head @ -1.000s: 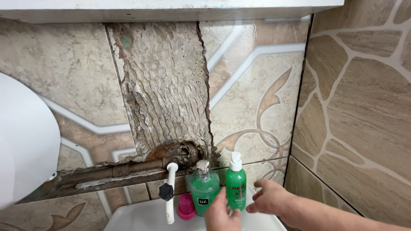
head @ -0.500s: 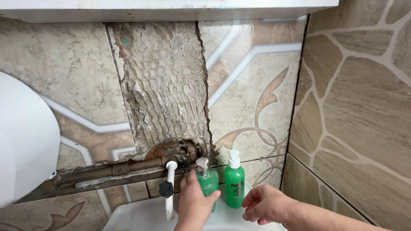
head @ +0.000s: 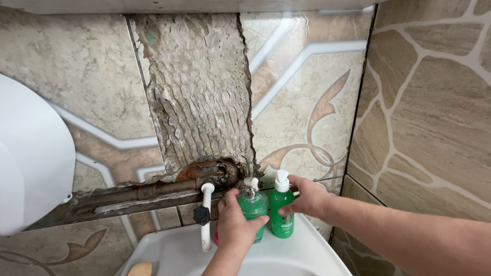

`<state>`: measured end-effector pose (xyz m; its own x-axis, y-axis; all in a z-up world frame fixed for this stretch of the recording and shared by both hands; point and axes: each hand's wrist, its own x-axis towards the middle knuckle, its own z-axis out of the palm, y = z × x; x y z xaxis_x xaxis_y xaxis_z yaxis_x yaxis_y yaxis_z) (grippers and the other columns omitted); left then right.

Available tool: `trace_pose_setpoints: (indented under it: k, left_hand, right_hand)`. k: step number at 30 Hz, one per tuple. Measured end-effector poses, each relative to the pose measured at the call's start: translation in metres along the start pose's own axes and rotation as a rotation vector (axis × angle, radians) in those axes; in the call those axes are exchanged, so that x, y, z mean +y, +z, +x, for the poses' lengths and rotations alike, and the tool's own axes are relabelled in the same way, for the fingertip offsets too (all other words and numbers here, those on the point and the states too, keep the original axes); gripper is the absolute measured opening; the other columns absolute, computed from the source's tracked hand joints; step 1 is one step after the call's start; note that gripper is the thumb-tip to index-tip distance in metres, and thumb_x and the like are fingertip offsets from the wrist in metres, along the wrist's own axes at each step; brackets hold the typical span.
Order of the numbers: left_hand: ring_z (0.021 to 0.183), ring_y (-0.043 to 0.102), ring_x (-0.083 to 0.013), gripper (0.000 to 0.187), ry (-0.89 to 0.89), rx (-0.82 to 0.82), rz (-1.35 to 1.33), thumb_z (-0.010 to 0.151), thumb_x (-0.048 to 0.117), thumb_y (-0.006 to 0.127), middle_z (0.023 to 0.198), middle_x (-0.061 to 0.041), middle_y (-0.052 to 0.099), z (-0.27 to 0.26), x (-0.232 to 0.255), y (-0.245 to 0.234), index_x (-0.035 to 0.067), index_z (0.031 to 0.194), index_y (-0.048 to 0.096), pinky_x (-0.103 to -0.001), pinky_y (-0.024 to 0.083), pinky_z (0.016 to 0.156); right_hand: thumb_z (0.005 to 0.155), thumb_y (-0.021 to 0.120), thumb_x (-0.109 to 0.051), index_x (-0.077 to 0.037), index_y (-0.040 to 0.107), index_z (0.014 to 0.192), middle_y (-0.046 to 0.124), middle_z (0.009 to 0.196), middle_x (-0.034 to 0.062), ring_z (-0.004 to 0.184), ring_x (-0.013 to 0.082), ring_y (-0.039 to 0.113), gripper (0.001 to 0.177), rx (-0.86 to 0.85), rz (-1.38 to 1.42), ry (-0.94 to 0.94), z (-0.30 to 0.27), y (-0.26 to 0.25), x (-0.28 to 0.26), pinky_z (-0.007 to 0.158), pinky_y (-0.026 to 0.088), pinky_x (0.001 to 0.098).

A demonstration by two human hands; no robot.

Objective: The person pours green liquid soap from a large bottle into two smaller pump bottles and places them on the sink. Then the person refills a wall-mounted toilet paper dispenser with a new roll and closes the cover.

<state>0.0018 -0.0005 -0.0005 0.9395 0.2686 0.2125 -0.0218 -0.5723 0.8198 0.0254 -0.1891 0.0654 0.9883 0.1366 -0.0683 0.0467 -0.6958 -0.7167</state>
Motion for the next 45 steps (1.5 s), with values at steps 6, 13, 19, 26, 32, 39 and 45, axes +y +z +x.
trace_pose_setpoints:
  k: [6, 13, 19, 26, 32, 39, 45]
  left_hand:
    - [0.104, 0.072, -0.0267, 0.096, -0.069, -0.092, -0.231, 0.062, 0.023, 0.097, 0.127, -0.010, 0.064, 0.000, -0.007, -0.006, 0.023, 0.137, 0.036, -0.040, 0.062, 0.078]
    - [0.096, 0.074, -0.0222, 0.095, -0.115, -0.164, -0.360, 0.065, 0.018, 0.092, 0.125, -0.007, 0.065, -0.001, -0.008, -0.006, 0.026, 0.138, 0.032, -0.036, 0.065, 0.062]
    - [0.106, 0.072, -0.0245, 0.098, -0.087, -0.130, -0.280, 0.067, 0.021, 0.092, 0.139, -0.008, 0.054, 0.002, -0.012, 0.008, 0.021, 0.142, 0.029, -0.036, 0.065, 0.066]
    - [0.114, 0.062, -0.0329, 0.117, 0.184, 0.298, -0.430, 0.054, 0.020, 0.094, 0.135, -0.020, 0.051, -0.036, -0.064, 0.042, 0.006, 0.150, 0.028, -0.046, 0.058, 0.090]
    - [0.118, 0.064, -0.0311, 0.094, 0.005, -0.096, -0.158, 0.066, 0.023, 0.084, 0.134, -0.018, 0.057, -0.077, -0.099, 0.078, 0.009, 0.145, 0.035, -0.043, 0.056, 0.095]
    - [0.122, 0.065, -0.0291, 0.068, -0.073, -0.419, -0.098, 0.080, 0.026, 0.073, 0.134, -0.015, 0.063, -0.166, -0.139, 0.098, 0.011, 0.140, 0.044, -0.040, 0.053, 0.101]
    - [0.126, 0.067, -0.0273, 0.048, -0.076, -0.432, -0.332, 0.092, 0.029, 0.063, 0.133, -0.013, 0.068, -0.191, -0.095, 0.059, 0.013, 0.135, 0.051, -0.038, 0.051, 0.106]
  right_hand:
    - [0.071, 0.085, 0.004, -0.021, 0.060, 0.133, 0.063, 0.137, 0.0008, 0.116, 0.0202, 0.069, 0.072, -0.115, 0.152, 0.048, 0.012, -0.008, 0.004, 0.094, 0.062, 0.0344]
    - [0.075, 0.079, 0.010, -0.019, 0.064, 0.130, 0.061, 0.137, -0.0014, 0.115, 0.0205, 0.070, 0.064, -0.219, 0.191, 0.027, 0.019, -0.019, 0.006, 0.095, 0.062, 0.0326]
    - [0.070, 0.085, 0.008, -0.019, 0.048, 0.145, 0.060, 0.145, 0.0060, 0.125, 0.0231, 0.066, 0.088, -0.163, 0.146, -0.002, 0.022, -0.019, 0.012, 0.105, 0.054, 0.0375]
    - [0.069, 0.096, -0.035, -0.017, 0.036, 0.153, 0.063, 0.142, 0.0083, 0.132, 0.0236, 0.064, 0.104, 0.058, -0.142, 0.137, -0.049, -0.007, 0.053, 0.112, 0.054, 0.0372]
    - [0.084, 0.084, -0.035, -0.026, 0.047, 0.152, 0.061, 0.145, -0.0003, 0.139, 0.0151, 0.058, 0.078, -0.218, -0.272, -0.121, -0.135, 0.021, 0.107, 0.114, 0.050, 0.0325]
    - [0.085, 0.080, -0.036, -0.025, 0.067, 0.133, 0.072, 0.129, -0.0013, 0.128, 0.0111, 0.064, 0.050, -0.134, -0.262, 0.018, -0.158, 0.046, 0.083, 0.110, 0.051, 0.0299]
    - [0.085, 0.075, -0.038, -0.019, 0.070, 0.127, 0.078, 0.122, 0.0016, 0.117, 0.0134, 0.070, 0.046, -0.023, 0.112, 0.073, -0.200, 0.057, 0.055, 0.102, 0.055, 0.0291]
